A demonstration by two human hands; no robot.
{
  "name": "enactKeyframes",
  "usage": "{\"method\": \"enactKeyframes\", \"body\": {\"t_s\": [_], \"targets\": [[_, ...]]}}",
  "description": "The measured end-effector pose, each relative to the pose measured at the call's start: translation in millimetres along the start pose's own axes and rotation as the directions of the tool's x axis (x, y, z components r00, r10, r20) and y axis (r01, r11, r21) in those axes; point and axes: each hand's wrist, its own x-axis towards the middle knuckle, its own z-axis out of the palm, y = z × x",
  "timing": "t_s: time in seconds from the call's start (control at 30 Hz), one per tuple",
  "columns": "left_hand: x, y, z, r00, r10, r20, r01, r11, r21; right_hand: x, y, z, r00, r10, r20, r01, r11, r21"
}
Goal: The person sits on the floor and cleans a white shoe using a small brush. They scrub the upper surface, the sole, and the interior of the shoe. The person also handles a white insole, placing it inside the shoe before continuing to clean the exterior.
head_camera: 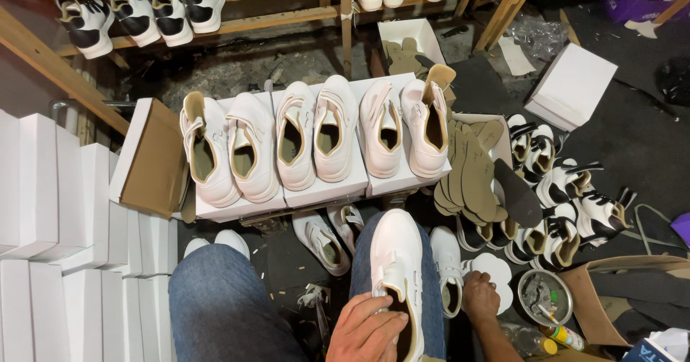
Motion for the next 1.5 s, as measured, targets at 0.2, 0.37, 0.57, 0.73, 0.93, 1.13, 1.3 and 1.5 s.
{"method": "enactKeyframes", "body": {"t_s": [0.2,0.37,0.57,0.73,0.93,1.13,1.3,1.5], "targets": [[-3,0,-4,1.000,-0.005,0.030,0.005,1.000,-0.003,-4,1,-14,0.974,0.225,0.003,-0.220,0.950,0.221],[-4,4,-10,0.995,-0.073,0.071,0.075,0.996,-0.038,-11,25,-50,0.879,0.442,0.178,-0.477,0.818,0.323],[9,11,-18,0.995,-0.086,-0.041,0.079,0.985,-0.153,-7,30,-65,0.939,0.320,0.128,-0.345,0.863,0.370],[13,25,-33,0.990,-0.133,-0.044,0.126,0.983,-0.131,-24,3,-44,0.938,0.250,0.242,-0.331,0.856,0.398],[4,15,-27,0.987,-0.154,-0.041,0.150,0.984,-0.101,-16,-7,-32,0.925,0.307,0.225,-0.358,0.904,0.235],[0,9,-20,0.989,-0.145,-0.007,0.144,0.985,-0.092,-5,-4,-32,0.921,0.323,0.217,-0.370,0.900,0.232],[2,9,-21,0.992,-0.126,-0.011,0.125,0.989,-0.085,-3,-1,-23,0.933,0.320,0.166,-0.357,0.880,0.313],[13,11,-27,0.994,-0.103,-0.025,0.100,0.988,-0.121,-7,11,-43,0.891,0.439,0.115,-0.453,0.853,0.260]]}}
